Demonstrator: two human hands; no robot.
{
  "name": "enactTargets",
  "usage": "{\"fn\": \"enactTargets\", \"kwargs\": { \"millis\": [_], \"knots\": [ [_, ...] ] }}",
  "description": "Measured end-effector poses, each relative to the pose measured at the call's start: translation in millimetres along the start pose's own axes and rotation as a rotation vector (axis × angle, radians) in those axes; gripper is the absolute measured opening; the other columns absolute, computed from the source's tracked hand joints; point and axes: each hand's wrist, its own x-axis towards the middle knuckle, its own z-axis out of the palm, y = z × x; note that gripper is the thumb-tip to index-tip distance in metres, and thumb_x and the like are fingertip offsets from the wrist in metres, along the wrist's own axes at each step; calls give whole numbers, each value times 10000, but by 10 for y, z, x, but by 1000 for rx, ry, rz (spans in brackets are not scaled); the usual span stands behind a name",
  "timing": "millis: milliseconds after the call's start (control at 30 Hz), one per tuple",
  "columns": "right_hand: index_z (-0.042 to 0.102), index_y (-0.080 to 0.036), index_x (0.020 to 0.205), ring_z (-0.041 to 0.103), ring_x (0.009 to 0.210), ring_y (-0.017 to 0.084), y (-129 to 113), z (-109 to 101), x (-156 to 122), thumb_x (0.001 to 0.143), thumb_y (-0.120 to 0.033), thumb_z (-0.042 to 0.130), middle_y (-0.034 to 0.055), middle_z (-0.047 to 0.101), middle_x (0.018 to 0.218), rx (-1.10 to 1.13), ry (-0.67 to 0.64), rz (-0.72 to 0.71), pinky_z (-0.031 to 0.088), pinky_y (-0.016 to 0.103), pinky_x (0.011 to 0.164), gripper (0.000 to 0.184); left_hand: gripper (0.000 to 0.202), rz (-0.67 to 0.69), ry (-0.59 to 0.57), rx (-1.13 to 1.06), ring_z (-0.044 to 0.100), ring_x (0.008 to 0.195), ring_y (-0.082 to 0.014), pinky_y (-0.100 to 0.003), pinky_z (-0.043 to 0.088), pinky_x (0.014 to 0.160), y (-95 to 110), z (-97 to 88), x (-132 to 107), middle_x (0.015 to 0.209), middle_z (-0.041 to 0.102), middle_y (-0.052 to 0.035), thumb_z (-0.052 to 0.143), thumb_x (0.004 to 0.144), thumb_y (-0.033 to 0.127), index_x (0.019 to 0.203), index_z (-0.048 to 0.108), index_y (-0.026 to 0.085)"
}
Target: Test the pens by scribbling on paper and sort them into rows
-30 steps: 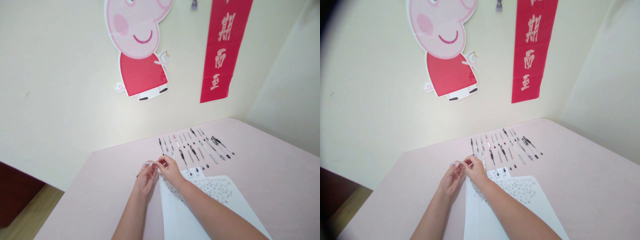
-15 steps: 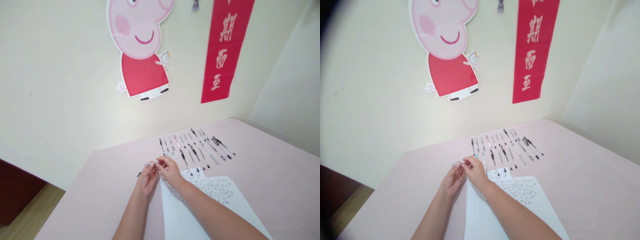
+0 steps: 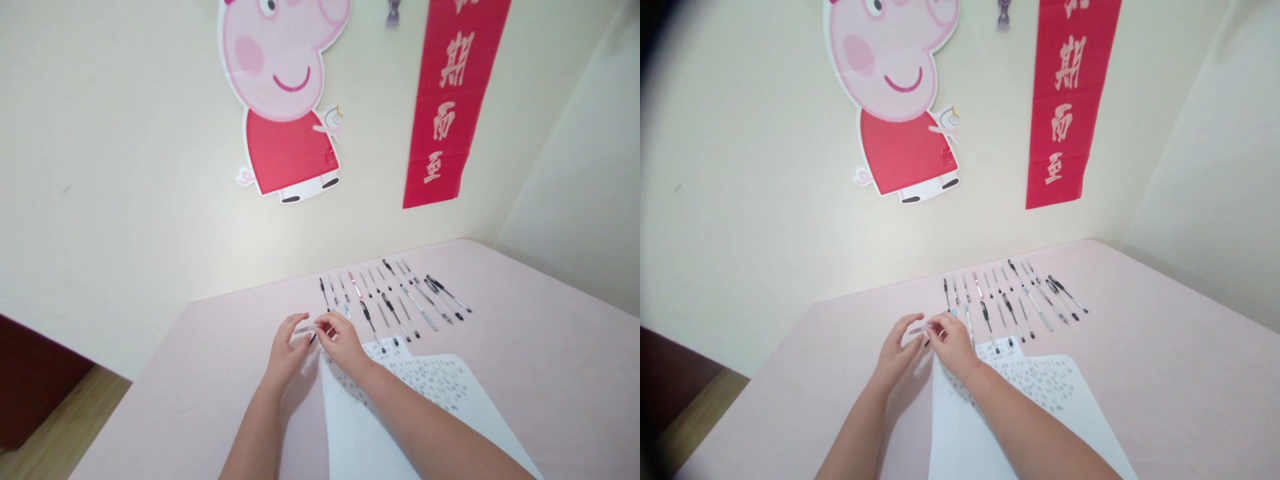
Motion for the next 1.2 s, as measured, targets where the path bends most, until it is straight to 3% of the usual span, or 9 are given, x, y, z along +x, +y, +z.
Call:
{"fn": "enactTargets", "kwargs": {
  "millis": [200, 467, 733, 933, 1200],
  "knots": [
    [636, -190, 849, 551, 697, 131, -36, 6, -28, 785, -129, 546, 18, 585, 782, -56, -47, -29, 453, 233, 594, 126, 176, 84, -108, 100, 608, 881, -189, -338, 479, 818, 23, 56, -21, 925, 681, -75, 534, 811, 258, 920, 663, 208],
    [700, -214, 888, 578, 738, 153, -41, -10, -6, 813, -191, 566, 41, 639, 787, 44, -51, -69, 474, 259, 616, 156, 125, 70, -9, 12, 625, 776, -172, -316, 495, 726, 9, 70, -20, 815, 691, -52, 568, 787, 254, 830, 679, 218],
    [725, -199, 858, 536, 537, 91, 60, -15, 53, 743, -359, 639, 11, 611, 733, 443, 23, 274, 463, 211, 470, 215, 140, -7, 18, 22, 621, 801, -180, -327, 481, 745, -47, 83, -35, 843, 686, -59, 574, 787, 277, 848, 688, 223],
    [710, -177, 847, 576, 590, 121, 65, 0, 62, 687, -399, 680, 41, 664, 736, 651, 28, 458, 449, 213, 457, 275, 137, -79, 47, -8, 609, 787, -181, -313, 473, 725, -36, 86, -48, 829, 672, -58, 576, 774, 282, 823, 678, 206],
    [682, -171, 745, 569, 563, 96, 24, -12, 71, 666, -405, 704, 24, 650, 710, 779, 10, 550, 434, 186, 458, 248, 154, -101, 26, 31, 586, 732, -168, -295, 452, 677, -4, 94, -46, 792, 663, -50, 559, 764, 282, 812, 668, 185]
  ]
}}
